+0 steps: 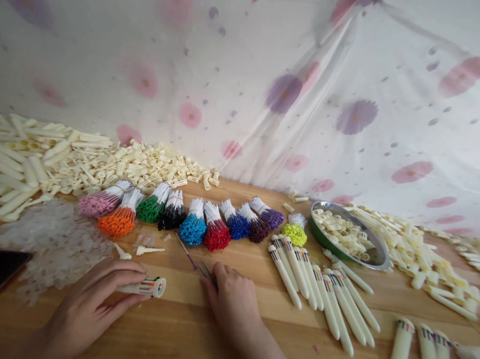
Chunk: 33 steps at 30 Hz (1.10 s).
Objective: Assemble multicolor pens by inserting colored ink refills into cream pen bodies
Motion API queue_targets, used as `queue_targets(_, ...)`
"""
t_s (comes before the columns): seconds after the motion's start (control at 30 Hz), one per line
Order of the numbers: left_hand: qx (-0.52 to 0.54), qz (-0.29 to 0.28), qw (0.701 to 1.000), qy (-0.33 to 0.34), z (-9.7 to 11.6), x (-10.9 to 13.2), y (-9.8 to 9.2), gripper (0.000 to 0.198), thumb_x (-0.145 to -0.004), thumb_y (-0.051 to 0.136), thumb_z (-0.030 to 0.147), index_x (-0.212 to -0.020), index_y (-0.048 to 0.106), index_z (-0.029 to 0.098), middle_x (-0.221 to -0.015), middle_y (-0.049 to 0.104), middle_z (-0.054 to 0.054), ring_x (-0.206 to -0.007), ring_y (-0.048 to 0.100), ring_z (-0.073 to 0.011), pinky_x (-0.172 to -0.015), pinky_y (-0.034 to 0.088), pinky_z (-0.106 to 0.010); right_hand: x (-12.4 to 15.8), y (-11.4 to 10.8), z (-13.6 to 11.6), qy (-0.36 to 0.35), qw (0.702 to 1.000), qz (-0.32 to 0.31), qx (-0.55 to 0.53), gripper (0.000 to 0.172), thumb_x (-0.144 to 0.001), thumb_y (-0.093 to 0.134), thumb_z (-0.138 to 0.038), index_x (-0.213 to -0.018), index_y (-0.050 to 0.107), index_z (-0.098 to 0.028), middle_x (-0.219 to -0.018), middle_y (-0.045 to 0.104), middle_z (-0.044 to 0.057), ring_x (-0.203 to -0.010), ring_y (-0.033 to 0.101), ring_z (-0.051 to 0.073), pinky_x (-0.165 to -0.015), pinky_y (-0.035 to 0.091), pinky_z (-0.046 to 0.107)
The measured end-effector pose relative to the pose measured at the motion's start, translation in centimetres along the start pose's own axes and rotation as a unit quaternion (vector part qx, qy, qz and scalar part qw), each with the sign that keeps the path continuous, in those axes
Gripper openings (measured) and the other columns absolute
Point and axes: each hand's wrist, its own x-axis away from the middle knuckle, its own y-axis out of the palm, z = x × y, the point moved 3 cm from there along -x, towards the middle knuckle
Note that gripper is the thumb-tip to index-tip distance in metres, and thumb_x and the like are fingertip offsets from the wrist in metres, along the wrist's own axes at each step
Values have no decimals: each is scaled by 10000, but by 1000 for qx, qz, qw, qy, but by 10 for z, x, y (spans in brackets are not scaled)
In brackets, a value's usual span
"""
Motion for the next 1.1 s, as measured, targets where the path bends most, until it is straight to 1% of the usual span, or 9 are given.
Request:
queue_targets(0.13, -4, -3, 1000, -7, -2, 2, 1, 126, -893, 506, 319, -897, 570, 211, -772, 694, -8, -718, 679, -143, -662, 540, -242, -1, -2, 5, 20, 1000, 3, 5, 143, -883, 502, -276, -782, 570, -201, -788, 697, 40, -728, 655, 193, -558, 338, 234)
queue_targets(0.27, -19, 2, 1000, -16, -7, 4, 2, 148, -887, 507, 347, -882, 571, 214, -782, 693, -17, -727, 681, -148, -672, 542, -237, -1, 0, 5, 51, 999, 4, 4, 218, -857, 546, -340, -696, 594, -201, -698, 703, 43, -638, 651, 209, -495, 277, 247)
queue_targets(0.37, -18, 15, 1000, -20, -11, 6, 2, 167, -879, 508, 372, -893, 574, 219, -802, 695, -24, -734, 685, -150, -680, 546, -231, -4, -9, 12, 76, 997, 25, -7, 272, -850, 551, -394, -653, 594, -211, -673, 697, 19, -631, 641, 186, -497, 276, 238)
queue_targets(0.47, -18, 20, 999, -26, -14, 7, 3, 182, -868, 515, 392, -902, 579, 226, -817, 701, -29, -744, 690, -160, -690, 550, -237, -11, -35, 42, 141, 987, 76, -7, 308, -904, 449, -413, -720, 596, -215, -681, 679, 7, -647, 623, 162, -528, 311, 230)
queue_targets(0.57, -15, 28, 999, -27, -15, 8, 4, 186, -857, 521, 406, -891, 594, 239, -804, 712, -23, -729, 697, -168, -675, 558, -242, -21, -65, 93, 249, 959, 135, 9, 370, -954, 304, -419, -874, 588, -196, -754, 664, 43, -706, 612, 179, -567, 360, 247)
queue_targets(0.63, -9, 40, 999, -17, -15, 8, 3, 183, -850, 530, 409, -880, 602, 243, -776, 716, -16, -701, 701, -169, -660, 563, -242, -31, -79, 128, 310, 939, 151, 16, 342, -963, 302, -381, -968, 574, -174, -851, 652, 66, -770, 607, 180, -618, 410, 267)
queue_targets(0.77, -7, 55, 998, -5, -13, 7, 2, 193, -849, 530, 415, -860, 600, 236, -749, 716, -19, -660, 701, -167, -631, 565, -230, -56, -81, 173, 371, 922, 114, 9, 283, -911, 502, -359, -1097, 551, -152, -1052, 597, 63, -873, 601, 179, -756, 499, 374)
queue_targets(0.93, -14, 53, 998, -15, -12, 3, 2, 199, -851, 524, 422, -842, 603, 239, -739, 717, -15, -658, 703, -169, -631, 566, -231, -81, -71, 190, 376, 926, 44, -9, 293, -900, 533, -317, -1149, 535, -165, -1156, 559, 77, -965, 583, 206, -807, 495, 412)
queue_targets(1.1, -21, 60, 998, 1, -11, 2, 2, 191, -858, 523, 403, -839, 602, 230, -731, 717, -22, -656, 701, -165, -631, 564, -233, -83, -68, 205, 382, 922, -2, -69, 290, -900, 533, -311, -1151, 534, -164, -1158, 558, 80, -959, 585, 204, -802, 499, 404)
